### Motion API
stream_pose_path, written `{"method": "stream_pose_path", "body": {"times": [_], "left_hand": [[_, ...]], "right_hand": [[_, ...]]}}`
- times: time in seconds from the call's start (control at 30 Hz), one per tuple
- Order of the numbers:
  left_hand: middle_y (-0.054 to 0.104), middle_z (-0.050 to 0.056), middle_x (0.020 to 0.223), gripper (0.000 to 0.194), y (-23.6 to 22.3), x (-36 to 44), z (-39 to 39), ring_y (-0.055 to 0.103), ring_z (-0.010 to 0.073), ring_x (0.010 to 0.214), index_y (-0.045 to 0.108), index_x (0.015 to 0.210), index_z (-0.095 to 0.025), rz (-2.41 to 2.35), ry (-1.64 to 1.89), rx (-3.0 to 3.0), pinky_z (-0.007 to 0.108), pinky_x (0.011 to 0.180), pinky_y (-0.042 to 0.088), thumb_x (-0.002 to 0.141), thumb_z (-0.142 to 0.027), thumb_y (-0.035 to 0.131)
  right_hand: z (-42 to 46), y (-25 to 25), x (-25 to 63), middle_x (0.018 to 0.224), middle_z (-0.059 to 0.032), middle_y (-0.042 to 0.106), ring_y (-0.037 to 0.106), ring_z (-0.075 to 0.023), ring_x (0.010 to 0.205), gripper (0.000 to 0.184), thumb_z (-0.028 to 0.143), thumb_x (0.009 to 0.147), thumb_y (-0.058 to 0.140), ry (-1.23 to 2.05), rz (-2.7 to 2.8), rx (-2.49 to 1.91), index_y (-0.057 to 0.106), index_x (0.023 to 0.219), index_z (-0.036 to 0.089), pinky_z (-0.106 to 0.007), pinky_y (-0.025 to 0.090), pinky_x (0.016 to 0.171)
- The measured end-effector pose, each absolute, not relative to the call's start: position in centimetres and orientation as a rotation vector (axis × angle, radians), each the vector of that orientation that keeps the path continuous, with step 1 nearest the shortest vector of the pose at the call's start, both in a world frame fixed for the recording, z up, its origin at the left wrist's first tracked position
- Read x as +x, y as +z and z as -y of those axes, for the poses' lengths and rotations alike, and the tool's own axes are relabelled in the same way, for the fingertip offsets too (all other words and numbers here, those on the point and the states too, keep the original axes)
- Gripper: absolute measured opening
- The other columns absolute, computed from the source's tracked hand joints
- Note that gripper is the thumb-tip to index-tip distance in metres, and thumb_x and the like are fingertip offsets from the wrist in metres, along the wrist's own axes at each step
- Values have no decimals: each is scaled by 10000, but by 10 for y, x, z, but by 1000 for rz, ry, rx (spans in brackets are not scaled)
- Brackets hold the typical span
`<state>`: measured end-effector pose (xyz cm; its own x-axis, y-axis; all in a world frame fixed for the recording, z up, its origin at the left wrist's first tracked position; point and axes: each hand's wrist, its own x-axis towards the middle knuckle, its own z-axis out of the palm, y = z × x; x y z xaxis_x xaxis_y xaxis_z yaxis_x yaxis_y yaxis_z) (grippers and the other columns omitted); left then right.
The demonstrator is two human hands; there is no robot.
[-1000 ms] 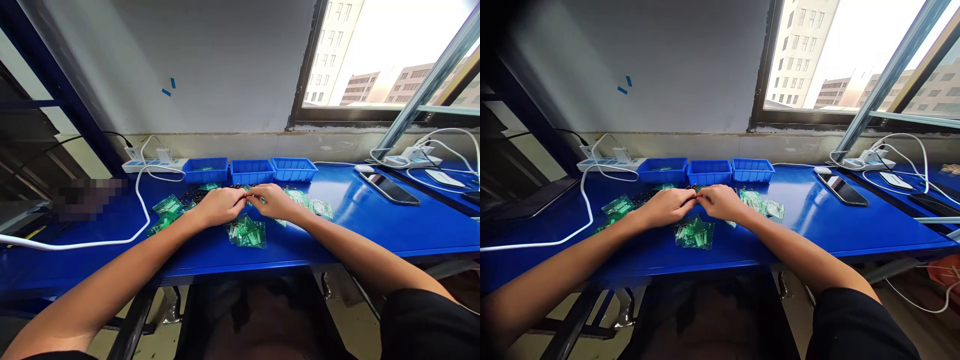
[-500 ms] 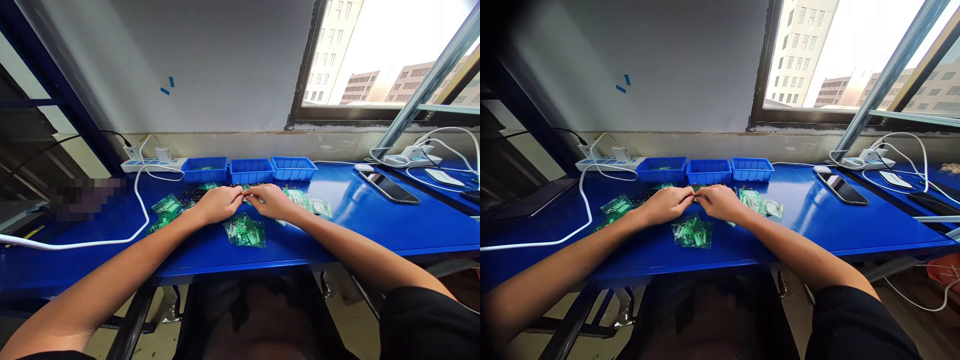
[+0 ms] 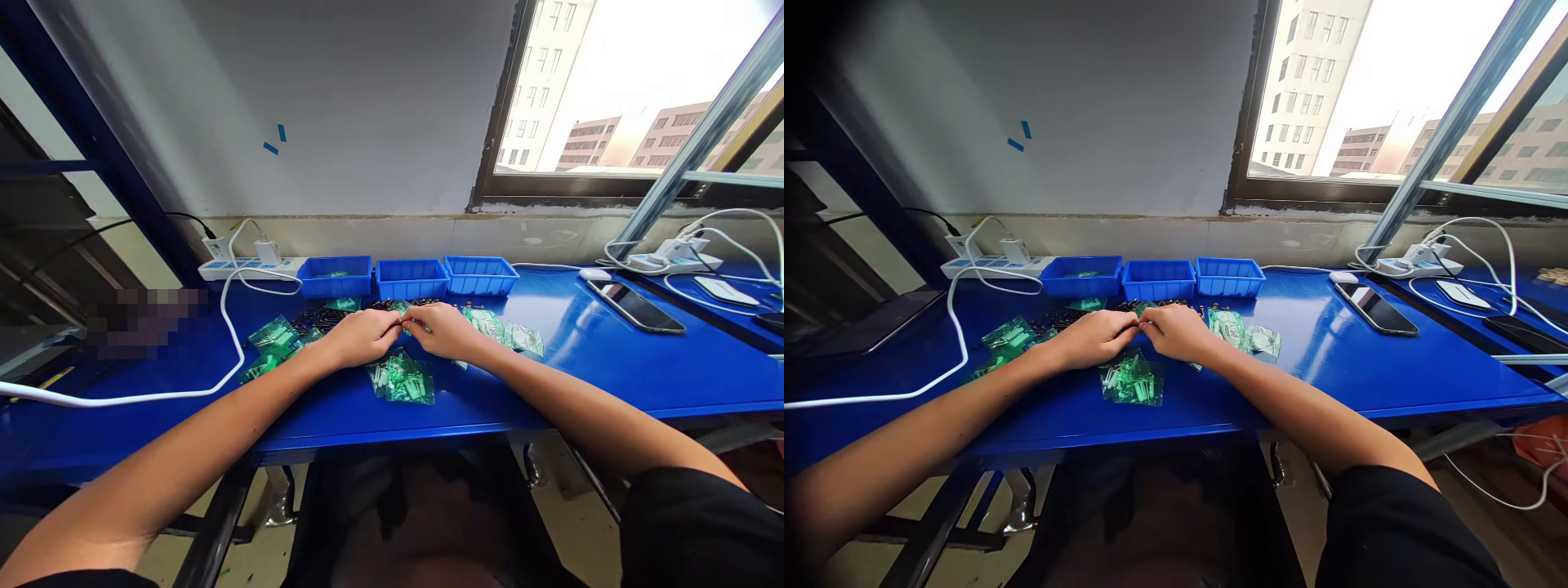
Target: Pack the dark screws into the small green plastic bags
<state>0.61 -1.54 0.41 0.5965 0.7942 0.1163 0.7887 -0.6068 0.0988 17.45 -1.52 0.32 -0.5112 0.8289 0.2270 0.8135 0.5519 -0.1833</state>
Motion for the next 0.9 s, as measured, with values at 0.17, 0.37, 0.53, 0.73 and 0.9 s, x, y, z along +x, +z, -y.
{"method": "stream_pose_path", "body": {"times": [0.17,0.37,0.53,0.73,0.9], "left_hand": [[655,52,779,277,3,6,14,612,191,702,552,786,-181,-1355,227,2770,266,586,405,914,-295,334],[665,60,815,310,3,7,14,620,202,735,560,791,-183,-1370,204,2769,270,603,416,917,-316,310],[675,64,837,345,4,8,16,635,222,770,570,800,-191,-1429,162,2739,281,613,432,923,-338,283],[679,71,873,339,5,9,17,639,232,814,578,850,-189,-1435,97,2750,288,645,444,924,-340,283],[672,72,873,356,4,9,16,640,237,811,554,827,-192,-1514,69,2742,297,640,438,934,-348,252]], "right_hand": [[16,4,173,840,-47,685,585,-155,715,291,293,932,357,19,2546,-1429,622,883,182,-254,217,548],[17,4,171,837,-48,682,585,-153,706,267,283,933,360,10,2557,-1429,595,852,184,-251,210,541],[17,4,172,796,-48,677,585,-158,697,241,281,912,405,23,2503,-1424,607,820,185,-255,211,533],[15,7,176,762,-46,663,562,-145,675,194,300,888,466,70,2427,-1400,599,853,163,-232,259,551],[14,6,178,747,-35,644,541,-134,665,149,273,874,485,115,2442,-1342,581,876,159,-224,276,565]]}}
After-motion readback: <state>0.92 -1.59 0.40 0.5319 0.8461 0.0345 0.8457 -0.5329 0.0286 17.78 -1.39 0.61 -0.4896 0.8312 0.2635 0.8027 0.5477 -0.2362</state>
